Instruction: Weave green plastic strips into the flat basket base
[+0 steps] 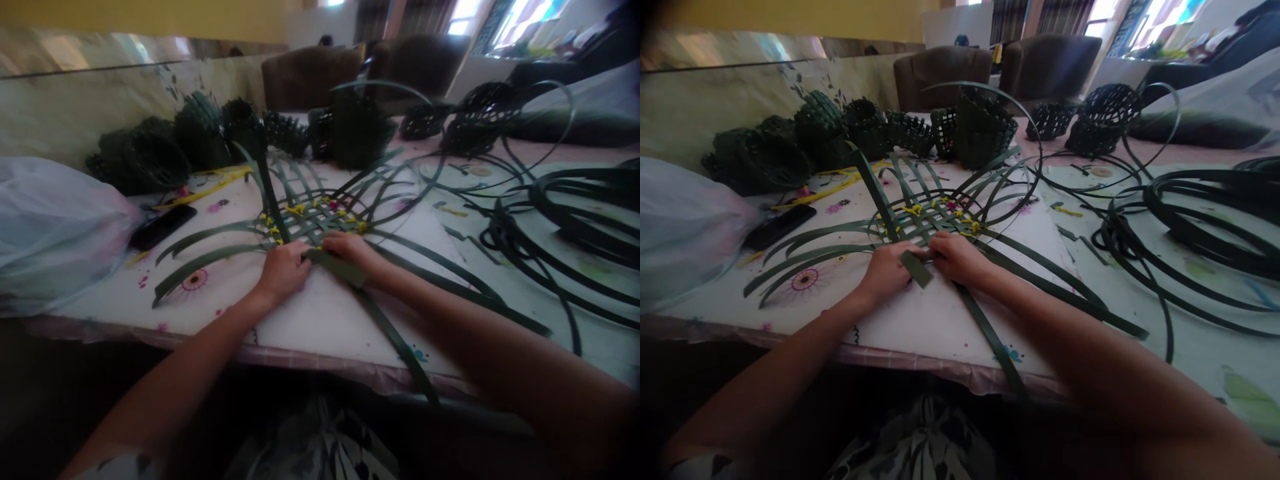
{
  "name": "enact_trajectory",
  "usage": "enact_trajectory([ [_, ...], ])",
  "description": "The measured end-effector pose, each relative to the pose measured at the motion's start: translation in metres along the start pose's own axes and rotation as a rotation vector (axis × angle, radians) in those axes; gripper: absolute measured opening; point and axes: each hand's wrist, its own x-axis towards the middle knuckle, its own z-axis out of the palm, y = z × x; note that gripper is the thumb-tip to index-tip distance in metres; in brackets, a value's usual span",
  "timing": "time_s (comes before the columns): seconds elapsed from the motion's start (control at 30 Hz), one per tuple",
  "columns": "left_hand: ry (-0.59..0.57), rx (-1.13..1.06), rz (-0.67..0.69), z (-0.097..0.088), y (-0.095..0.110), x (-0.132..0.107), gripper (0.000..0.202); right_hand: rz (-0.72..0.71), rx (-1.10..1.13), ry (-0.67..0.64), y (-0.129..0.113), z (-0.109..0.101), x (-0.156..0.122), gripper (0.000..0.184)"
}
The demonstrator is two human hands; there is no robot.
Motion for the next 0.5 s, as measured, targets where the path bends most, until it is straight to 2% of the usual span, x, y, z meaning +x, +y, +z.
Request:
enact_trajectory([
  [0.07, -0.018, 0.044, 0.037, 0.003, 0.000, -0.001, 0.023, 0.061, -0.111, -0.030, -0.004, -0.003, -0.001, 0.014],
  [0.2, 0.035, 0.063, 0.073, 0.010, -0.004, -0.003, 0.031, 0.146, -0.276, -0.122, -0.012, -0.012, -0.007, 0.013],
  [0.33, 0.025, 0.071, 0.073, 0.012, -0.005, -0.004, 0.027, 0.214, -0.391, -0.160, -0.027, -0.021, -0.021, 0.013],
  [0.5, 0.042, 0.053, 0.076, 0.013, -0.004, -0.005, 0.025, 0.304, -0.377, -0.165, -0.059, -0.022, -0.047, 0.022],
])
